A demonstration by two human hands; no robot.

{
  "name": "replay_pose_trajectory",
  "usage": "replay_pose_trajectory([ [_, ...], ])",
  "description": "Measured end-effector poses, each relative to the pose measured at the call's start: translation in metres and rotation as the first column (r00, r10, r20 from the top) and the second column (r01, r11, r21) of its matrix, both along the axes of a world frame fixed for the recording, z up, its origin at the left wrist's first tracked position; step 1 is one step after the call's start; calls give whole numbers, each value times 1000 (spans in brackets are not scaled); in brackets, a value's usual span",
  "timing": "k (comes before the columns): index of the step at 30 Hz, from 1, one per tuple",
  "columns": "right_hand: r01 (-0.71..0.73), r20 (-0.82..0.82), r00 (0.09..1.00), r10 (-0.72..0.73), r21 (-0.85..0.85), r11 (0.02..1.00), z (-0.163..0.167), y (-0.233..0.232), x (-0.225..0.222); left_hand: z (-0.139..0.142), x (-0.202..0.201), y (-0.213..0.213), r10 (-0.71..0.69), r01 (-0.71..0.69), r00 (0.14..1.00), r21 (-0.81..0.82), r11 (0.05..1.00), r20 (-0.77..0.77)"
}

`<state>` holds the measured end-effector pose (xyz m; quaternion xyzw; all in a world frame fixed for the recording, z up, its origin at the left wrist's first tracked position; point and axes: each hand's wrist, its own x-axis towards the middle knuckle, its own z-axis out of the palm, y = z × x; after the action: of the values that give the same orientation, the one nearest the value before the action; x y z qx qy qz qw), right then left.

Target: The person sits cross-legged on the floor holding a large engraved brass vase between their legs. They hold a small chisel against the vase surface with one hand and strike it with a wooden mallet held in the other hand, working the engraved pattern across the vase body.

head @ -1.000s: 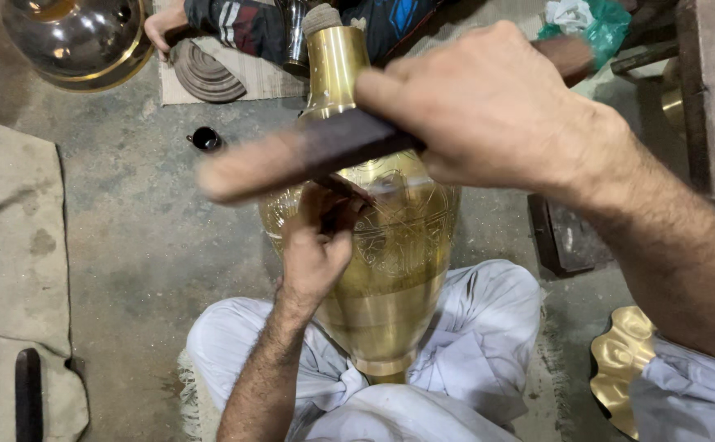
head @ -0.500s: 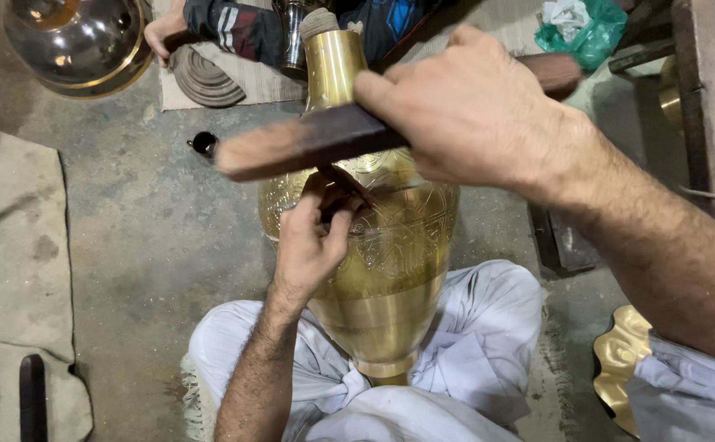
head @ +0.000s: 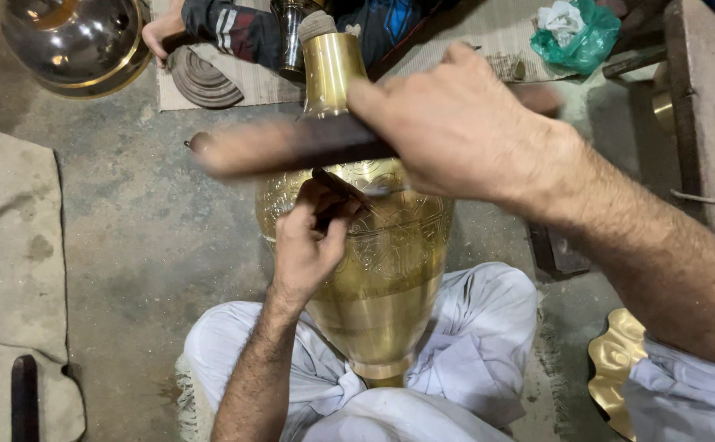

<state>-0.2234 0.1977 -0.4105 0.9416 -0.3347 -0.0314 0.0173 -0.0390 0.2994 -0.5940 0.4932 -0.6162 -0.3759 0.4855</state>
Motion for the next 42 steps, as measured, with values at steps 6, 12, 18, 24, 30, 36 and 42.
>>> replay_pose_trajectory([
  [6,113,-85,991,-103,117,987,1,-4,3,2,3,-5,-56,53,997,55,997,53],
  [12,26,-4,1000,-26,39,999,1,-1,-4,-3,1,-1,-34,40,995,-59,997,96],
  [18,-21,47,999,21,4,1000,4,9,-8,-2,0,1,-40,42,998,-49,998,52],
  [24,29,96,995,-33,44,999,0,10,-11,-4,4,-7,-97,103,989,-48,994,114],
  [30,177,341,919,-198,93,980,-29,25,-60,-1,17,-14,-57,76,906,29,997,-419],
  [36,307,718,328,-615,534,787,-136,89,-105,23,25,-39,-398,398,917,23,917,18],
  [42,654,239,324,-915,642,399,-202,151,-120,46,26,-67,-569,570,780,81,818,260],
])
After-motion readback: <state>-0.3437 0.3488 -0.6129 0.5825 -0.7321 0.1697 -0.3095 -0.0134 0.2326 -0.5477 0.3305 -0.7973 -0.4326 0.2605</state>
